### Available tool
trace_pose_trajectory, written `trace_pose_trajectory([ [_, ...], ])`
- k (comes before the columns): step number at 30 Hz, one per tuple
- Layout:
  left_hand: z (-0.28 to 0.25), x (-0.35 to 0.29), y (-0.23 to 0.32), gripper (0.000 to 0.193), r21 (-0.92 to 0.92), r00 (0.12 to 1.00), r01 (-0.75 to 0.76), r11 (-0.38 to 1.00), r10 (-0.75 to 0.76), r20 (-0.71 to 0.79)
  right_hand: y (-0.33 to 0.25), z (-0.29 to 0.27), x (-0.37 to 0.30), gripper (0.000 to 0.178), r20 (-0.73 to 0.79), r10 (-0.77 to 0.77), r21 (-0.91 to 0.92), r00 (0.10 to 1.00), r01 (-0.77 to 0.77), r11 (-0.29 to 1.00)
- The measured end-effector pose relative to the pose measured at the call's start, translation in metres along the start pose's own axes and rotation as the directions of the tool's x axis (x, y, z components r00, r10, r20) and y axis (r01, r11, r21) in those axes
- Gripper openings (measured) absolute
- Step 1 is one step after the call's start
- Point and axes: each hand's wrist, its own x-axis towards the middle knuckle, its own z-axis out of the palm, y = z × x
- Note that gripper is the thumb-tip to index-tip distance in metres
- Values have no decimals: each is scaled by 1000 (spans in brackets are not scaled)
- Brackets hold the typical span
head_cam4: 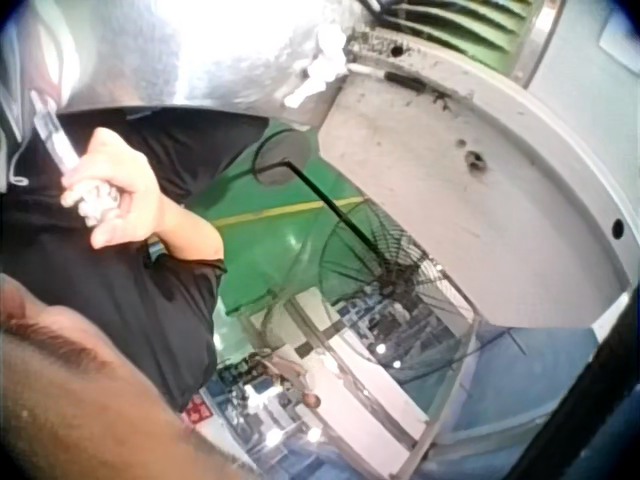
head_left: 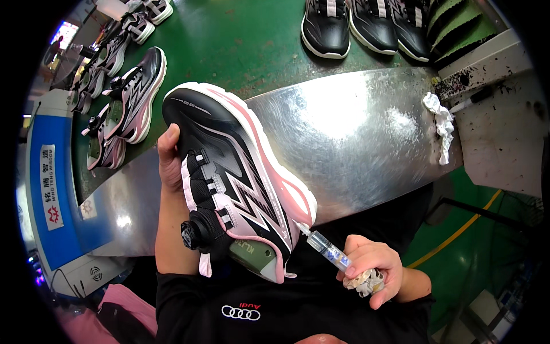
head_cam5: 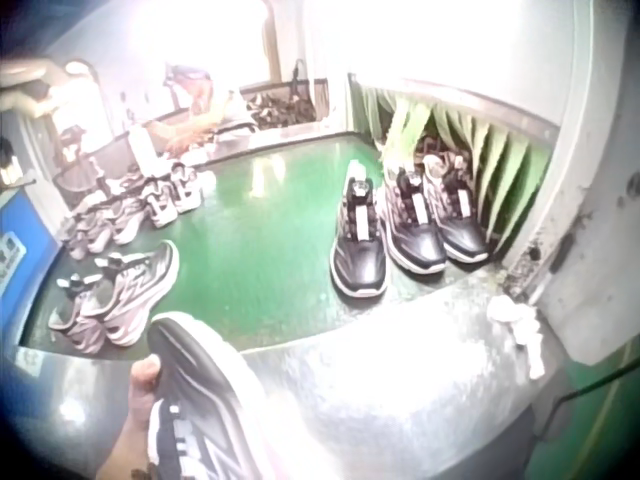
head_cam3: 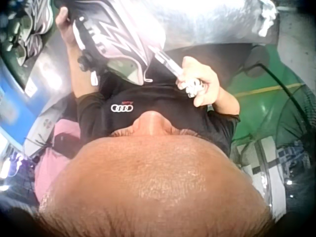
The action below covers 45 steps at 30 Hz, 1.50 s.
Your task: The person applies glue along the seams of shoes using a syringe applicator, rotating each shoe by hand to seal the upper to the sole, and sets them back onto the conveyor line.
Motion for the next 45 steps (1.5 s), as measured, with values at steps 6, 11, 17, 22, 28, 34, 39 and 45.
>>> trace_pose_trajectory([
  [6,2,5,-5,44,-33,996,28,999,-31,-82,6,-4,-8,57,-23,-26,-32,999,26,999],
  [11,7,4,0,50,82,989,82,993,-71,-129,10,-5,-8,56,-28,-35,-49,999,34,998],
  [17,1,-1,4,54,186,966,63,980,-14,-257,15,-6,-8,55,-35,-70,-48,997,68,997],
  [22,-12,-16,23,24,231,957,121,965,-51,-287,20,-8,-9,54,-53,-76,-47,996,73,996],
  [28,-73,-55,61,56,486,941,137,863,40,-337,27,-7,-5,53,-50,-98,-85,994,94,992],
  [34,-72,-92,67,48,545,965,129,829,23,-262,33,-1,2,53,-71,-104,-145,992,93,985],
  [39,-59,-127,58,43,441,891,168,882,56,-451,37,7,7,54,-86,-139,-176,987,122,977],
  [45,-64,-161,55,36,470,917,177,865,29,-399,40,15,8,54,-78,-145,-182,986,129,975],
])
